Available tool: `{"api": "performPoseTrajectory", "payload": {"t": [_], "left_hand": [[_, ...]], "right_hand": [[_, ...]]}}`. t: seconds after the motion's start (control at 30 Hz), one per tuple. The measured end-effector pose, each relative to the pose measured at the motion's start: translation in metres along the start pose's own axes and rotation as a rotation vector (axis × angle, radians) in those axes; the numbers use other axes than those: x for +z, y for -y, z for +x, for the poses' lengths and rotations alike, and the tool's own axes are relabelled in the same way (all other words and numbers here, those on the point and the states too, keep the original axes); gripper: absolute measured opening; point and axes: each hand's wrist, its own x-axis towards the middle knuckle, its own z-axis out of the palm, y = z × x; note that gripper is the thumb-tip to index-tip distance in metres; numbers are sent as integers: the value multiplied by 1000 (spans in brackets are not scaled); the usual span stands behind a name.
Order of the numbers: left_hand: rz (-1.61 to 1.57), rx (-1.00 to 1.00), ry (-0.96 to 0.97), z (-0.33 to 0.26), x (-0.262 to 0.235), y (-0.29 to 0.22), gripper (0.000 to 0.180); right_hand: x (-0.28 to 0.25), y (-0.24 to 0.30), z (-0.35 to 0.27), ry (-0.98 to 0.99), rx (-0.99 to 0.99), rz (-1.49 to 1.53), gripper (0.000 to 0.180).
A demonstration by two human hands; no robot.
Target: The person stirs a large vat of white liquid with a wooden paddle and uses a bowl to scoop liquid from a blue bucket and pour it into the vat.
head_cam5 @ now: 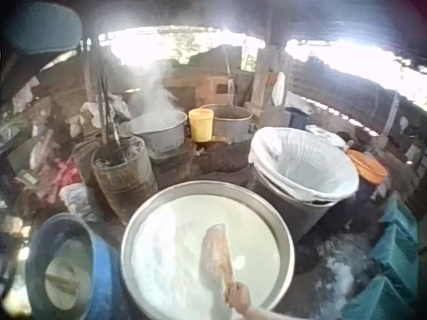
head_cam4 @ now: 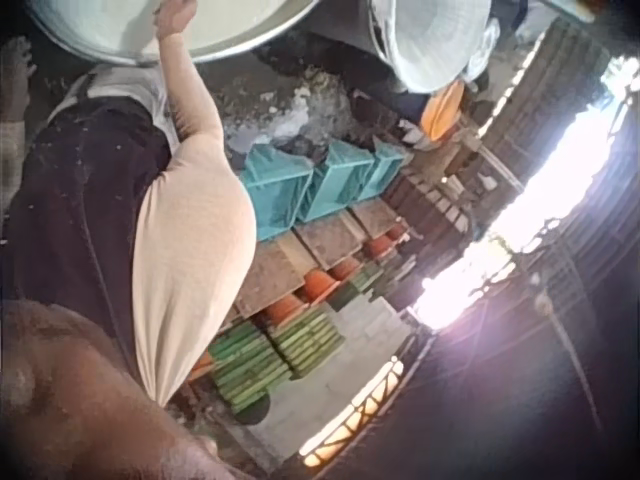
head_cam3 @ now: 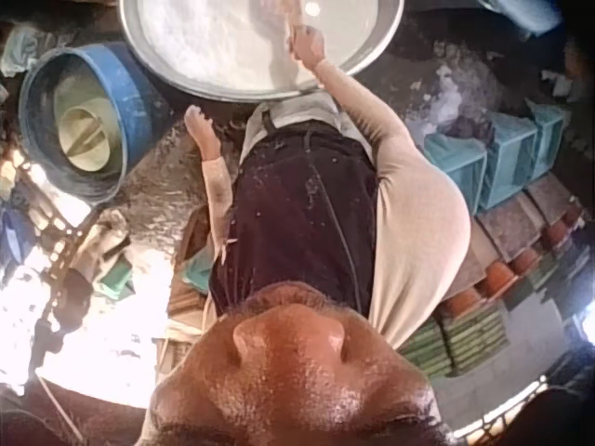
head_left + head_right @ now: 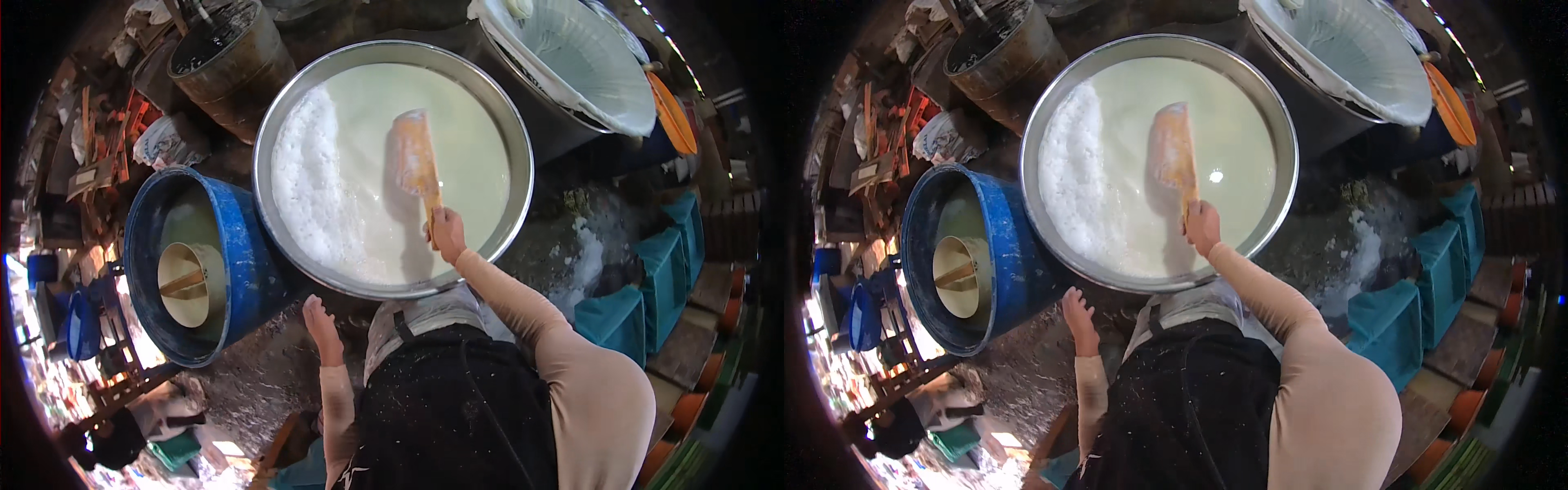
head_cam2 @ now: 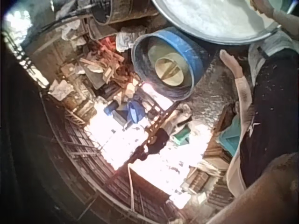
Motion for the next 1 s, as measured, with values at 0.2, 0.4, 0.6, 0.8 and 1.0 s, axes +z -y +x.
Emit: {"api": "performPoseTrajectory", "payload": {"t": [0.2,0.4,0.6,0.8,1.0], "left_hand": [[-453,-159,-254,33,91,14,70],[-153,124,-459,54,96,48,64],[-138,177,-491,55,88,55,59],[-155,158,-476,41,107,28,59],[-104,144,-494,42,110,22,53]], "right_hand": [[-10,45,147,-204,-50,-164,41],[4,31,254,-250,-231,-700,41],[35,22,210,-80,-280,-842,42],[23,-23,149,15,-407,-953,36],[-8,-57,74,131,-560,-1043,29]]}}
